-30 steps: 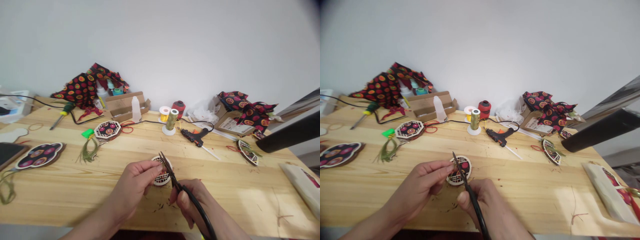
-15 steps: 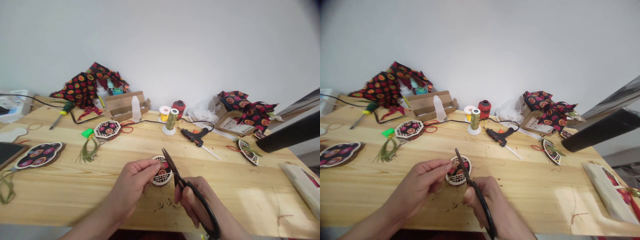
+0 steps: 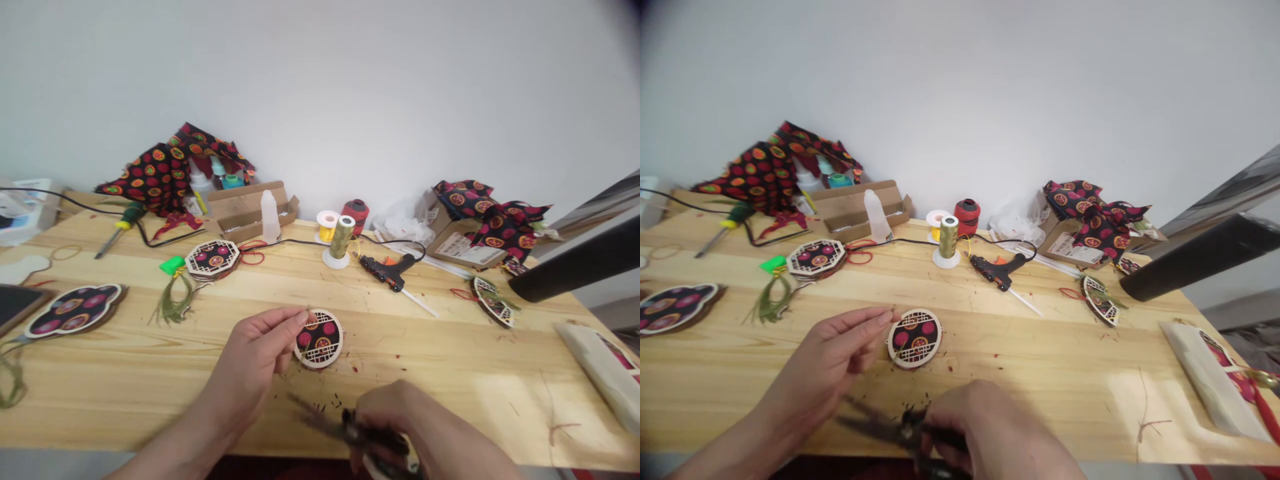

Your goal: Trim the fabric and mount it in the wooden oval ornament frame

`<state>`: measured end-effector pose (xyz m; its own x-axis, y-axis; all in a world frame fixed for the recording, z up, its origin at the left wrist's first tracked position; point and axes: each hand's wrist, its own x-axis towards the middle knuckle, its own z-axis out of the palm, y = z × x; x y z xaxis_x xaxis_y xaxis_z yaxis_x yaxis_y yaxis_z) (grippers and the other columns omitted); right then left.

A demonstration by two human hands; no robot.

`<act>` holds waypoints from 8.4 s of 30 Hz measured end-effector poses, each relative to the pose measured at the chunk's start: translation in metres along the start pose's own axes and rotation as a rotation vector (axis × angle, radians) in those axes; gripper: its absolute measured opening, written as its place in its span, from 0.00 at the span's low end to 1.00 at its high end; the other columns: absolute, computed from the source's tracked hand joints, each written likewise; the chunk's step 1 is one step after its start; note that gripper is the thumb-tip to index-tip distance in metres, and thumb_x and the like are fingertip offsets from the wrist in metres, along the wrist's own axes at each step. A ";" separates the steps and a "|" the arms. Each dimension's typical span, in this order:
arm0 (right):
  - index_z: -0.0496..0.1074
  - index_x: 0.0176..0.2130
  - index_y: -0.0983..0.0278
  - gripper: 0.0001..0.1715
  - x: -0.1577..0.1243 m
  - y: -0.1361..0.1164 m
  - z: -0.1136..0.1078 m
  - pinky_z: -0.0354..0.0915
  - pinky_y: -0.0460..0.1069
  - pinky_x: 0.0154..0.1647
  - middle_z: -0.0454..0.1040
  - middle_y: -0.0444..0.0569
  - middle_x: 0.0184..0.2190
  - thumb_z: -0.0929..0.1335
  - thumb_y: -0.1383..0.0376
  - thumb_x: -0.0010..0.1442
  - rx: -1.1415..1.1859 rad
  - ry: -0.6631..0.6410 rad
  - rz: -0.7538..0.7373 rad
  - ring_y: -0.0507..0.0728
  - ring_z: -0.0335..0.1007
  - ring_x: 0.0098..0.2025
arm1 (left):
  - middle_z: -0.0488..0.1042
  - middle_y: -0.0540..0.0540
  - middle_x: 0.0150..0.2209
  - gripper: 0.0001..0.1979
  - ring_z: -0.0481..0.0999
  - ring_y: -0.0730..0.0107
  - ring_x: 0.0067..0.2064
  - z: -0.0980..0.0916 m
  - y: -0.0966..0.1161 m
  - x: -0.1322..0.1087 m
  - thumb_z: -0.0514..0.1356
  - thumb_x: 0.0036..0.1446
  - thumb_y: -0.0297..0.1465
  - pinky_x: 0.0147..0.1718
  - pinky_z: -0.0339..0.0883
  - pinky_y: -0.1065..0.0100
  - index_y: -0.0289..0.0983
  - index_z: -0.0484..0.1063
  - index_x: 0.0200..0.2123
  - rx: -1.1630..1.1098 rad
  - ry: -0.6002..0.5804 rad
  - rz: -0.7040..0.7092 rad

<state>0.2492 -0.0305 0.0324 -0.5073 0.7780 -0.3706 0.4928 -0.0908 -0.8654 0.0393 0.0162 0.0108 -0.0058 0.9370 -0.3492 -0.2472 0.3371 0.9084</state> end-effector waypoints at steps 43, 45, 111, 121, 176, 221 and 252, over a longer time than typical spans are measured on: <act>0.73 0.32 0.63 0.08 0.023 0.037 -0.014 0.58 0.52 0.38 0.71 0.49 0.30 0.65 0.72 0.61 -0.846 0.464 -0.240 0.59 0.61 0.38 | 0.63 0.55 0.15 0.10 0.53 0.82 0.18 -0.001 0.004 0.001 0.70 0.44 0.35 0.16 0.46 0.79 0.35 0.82 0.28 -0.074 0.020 0.007; 0.72 0.31 0.63 0.08 0.024 0.041 -0.016 0.57 0.52 0.37 0.70 0.48 0.29 0.65 0.71 0.61 -0.861 0.462 -0.283 0.58 0.59 0.37 | 0.63 0.55 0.16 0.10 0.53 0.83 0.19 -0.003 0.003 0.001 0.70 0.44 0.36 0.16 0.46 0.80 0.35 0.82 0.29 -0.075 0.020 0.007; 0.77 0.26 0.62 0.07 0.089 -0.007 -0.029 0.61 0.51 0.36 0.68 0.43 0.23 0.73 0.63 0.54 0.060 0.581 -0.663 0.53 0.63 0.30 | 0.52 0.59 0.12 0.11 0.45 0.79 0.19 0.026 0.005 0.013 0.65 0.49 0.37 0.19 0.39 0.72 0.34 0.78 0.25 0.010 -0.144 -0.019; 0.75 0.25 0.63 0.06 0.085 -0.008 -0.030 0.61 0.50 0.36 0.68 0.42 0.22 0.73 0.68 0.54 0.022 0.611 -0.641 0.52 0.63 0.29 | 0.71 0.50 0.19 0.10 0.49 0.82 0.18 0.026 0.006 0.008 0.65 0.49 0.35 0.18 0.42 0.72 0.35 0.82 0.29 0.046 -0.144 0.001; 0.80 0.25 0.61 0.05 0.098 0.000 -0.021 0.61 0.46 0.27 0.71 0.42 0.20 0.77 0.64 0.42 0.706 0.298 -0.339 0.49 0.65 0.23 | 0.60 0.55 0.17 0.17 0.50 0.80 0.18 0.020 -0.002 0.015 0.63 0.50 0.41 0.19 0.41 0.72 0.34 0.72 0.19 0.235 -0.149 0.025; 0.80 0.33 0.65 0.25 0.098 0.000 -0.021 0.60 0.49 0.34 0.73 0.47 0.25 0.65 0.48 0.58 0.499 0.552 -0.304 0.53 0.63 0.29 | 0.63 0.54 0.18 0.13 0.50 0.85 0.17 0.023 0.003 0.014 0.66 0.49 0.35 0.16 0.39 0.75 0.32 0.74 0.20 -0.019 -0.184 -0.048; 0.71 0.21 0.65 0.16 0.093 -0.004 -0.019 0.64 0.48 0.28 0.67 0.41 0.20 0.75 0.57 0.47 0.609 0.375 -0.401 0.51 0.66 0.23 | 0.78 0.47 0.33 0.08 0.71 0.65 0.36 0.018 0.001 0.014 0.64 0.53 0.37 0.37 0.63 0.69 0.40 0.82 0.33 0.203 -0.268 0.068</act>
<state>0.2139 0.0538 0.0080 -0.2402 0.9694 0.0496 -0.2006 0.0004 -0.9797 0.0567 0.0313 0.0114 0.2457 0.9397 -0.2381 -0.0568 0.2591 0.9642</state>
